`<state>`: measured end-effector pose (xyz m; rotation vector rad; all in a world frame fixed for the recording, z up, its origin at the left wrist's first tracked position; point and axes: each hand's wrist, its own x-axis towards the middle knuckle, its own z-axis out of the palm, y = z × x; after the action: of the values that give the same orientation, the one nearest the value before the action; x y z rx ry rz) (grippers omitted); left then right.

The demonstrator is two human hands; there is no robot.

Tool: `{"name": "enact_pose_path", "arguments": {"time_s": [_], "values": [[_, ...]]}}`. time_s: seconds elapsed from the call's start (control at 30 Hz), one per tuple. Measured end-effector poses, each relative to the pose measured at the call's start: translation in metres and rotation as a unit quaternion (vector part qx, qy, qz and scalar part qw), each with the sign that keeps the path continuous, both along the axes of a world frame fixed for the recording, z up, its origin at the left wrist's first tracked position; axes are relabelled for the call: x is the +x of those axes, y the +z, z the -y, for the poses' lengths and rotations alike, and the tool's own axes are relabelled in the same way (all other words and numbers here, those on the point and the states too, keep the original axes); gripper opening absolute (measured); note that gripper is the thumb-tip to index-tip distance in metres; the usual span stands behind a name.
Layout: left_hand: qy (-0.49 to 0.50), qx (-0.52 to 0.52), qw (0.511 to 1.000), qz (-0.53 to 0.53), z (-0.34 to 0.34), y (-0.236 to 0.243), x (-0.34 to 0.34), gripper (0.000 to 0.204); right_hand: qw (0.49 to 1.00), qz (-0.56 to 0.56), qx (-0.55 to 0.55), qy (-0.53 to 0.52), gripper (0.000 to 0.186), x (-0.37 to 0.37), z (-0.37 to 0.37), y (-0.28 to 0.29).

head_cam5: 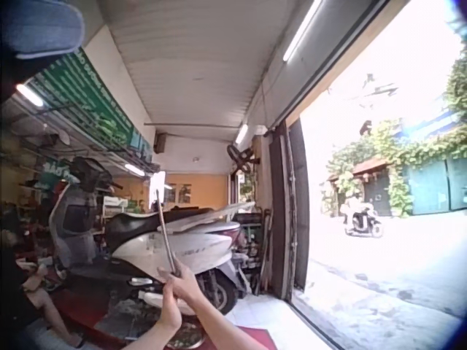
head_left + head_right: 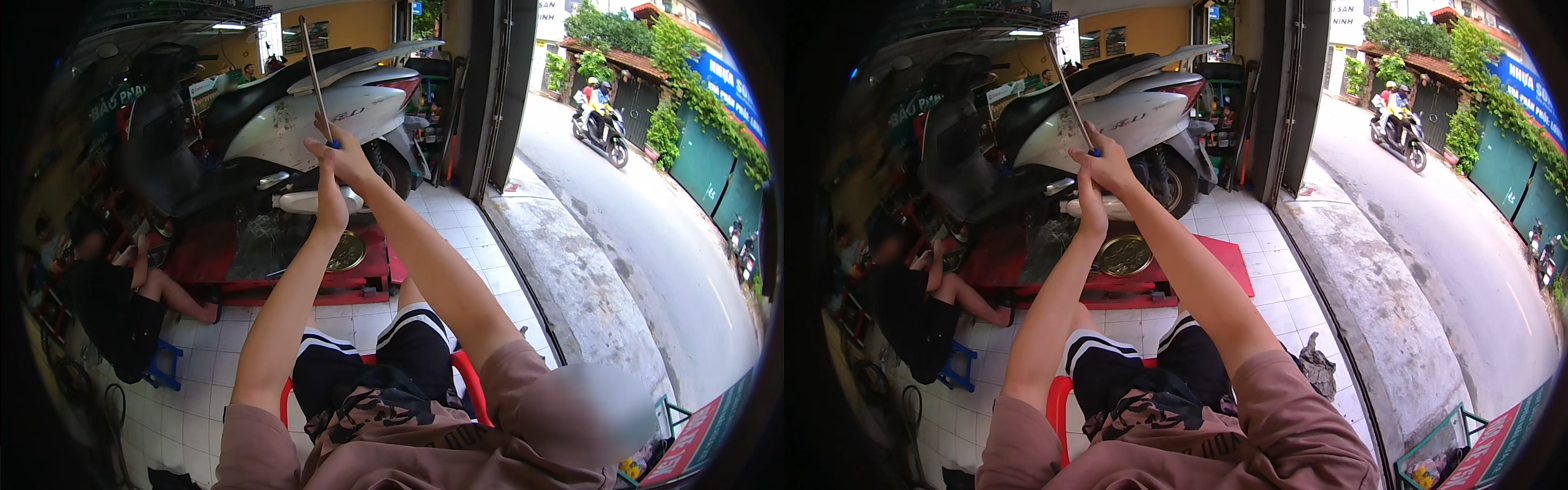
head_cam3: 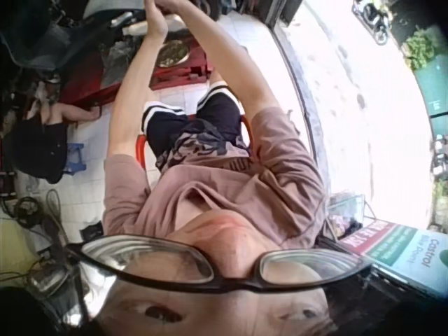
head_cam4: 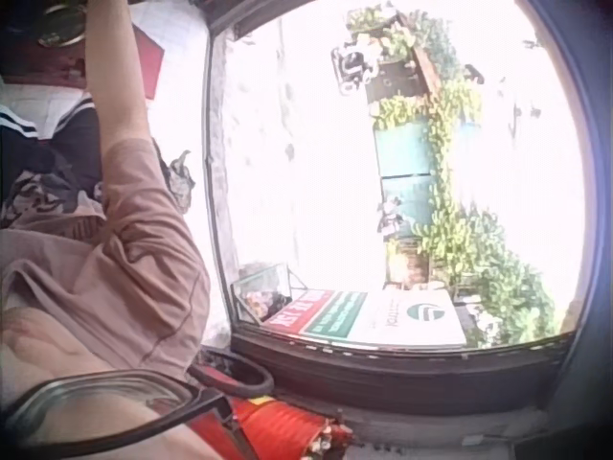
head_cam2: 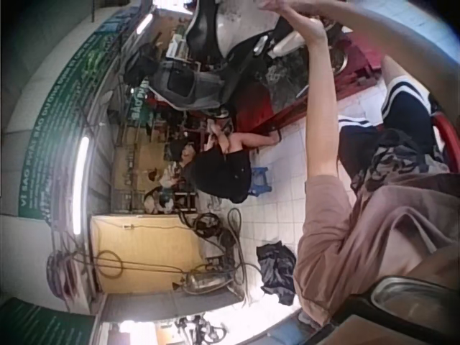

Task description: The person uses a screwdriver to tighten screws on the side panel of a white scooter. The person is seated on a red stool in a workshop environment, manipulating the tool with both hands to secure the vehicle's bodywork.

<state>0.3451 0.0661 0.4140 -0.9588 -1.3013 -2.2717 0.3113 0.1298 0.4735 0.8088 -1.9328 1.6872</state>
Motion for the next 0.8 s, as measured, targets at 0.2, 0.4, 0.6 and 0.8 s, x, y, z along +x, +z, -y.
{"name": "enact_pose_path", "arguments": {"time_s": [0.2,0.4,0.6,0.8], "values": [[0.073,0.015,0.981,0.178,0.009,0.059,0.037,0.072,0.933,0.264,-0.111,0.217,0.059,0.063,-0.009,0.021],[0.111,-0.068,0.956,0.264,0.002,0.067,0.059,0.067,0.935,0.297,-0.063,0.185,0.069,0.078,-0.010,0.039],[0.088,-0.003,0.971,0.220,-0.014,0.052,0.054,0.078,0.927,0.353,-0.037,0.118,0.088,0.066,-0.021,0.029],[0.073,0.000,0.974,0.215,-0.003,0.022,0.008,0.081,0.920,0.331,0.137,0.161,0.065,0.066,-0.037,0.016]]}}
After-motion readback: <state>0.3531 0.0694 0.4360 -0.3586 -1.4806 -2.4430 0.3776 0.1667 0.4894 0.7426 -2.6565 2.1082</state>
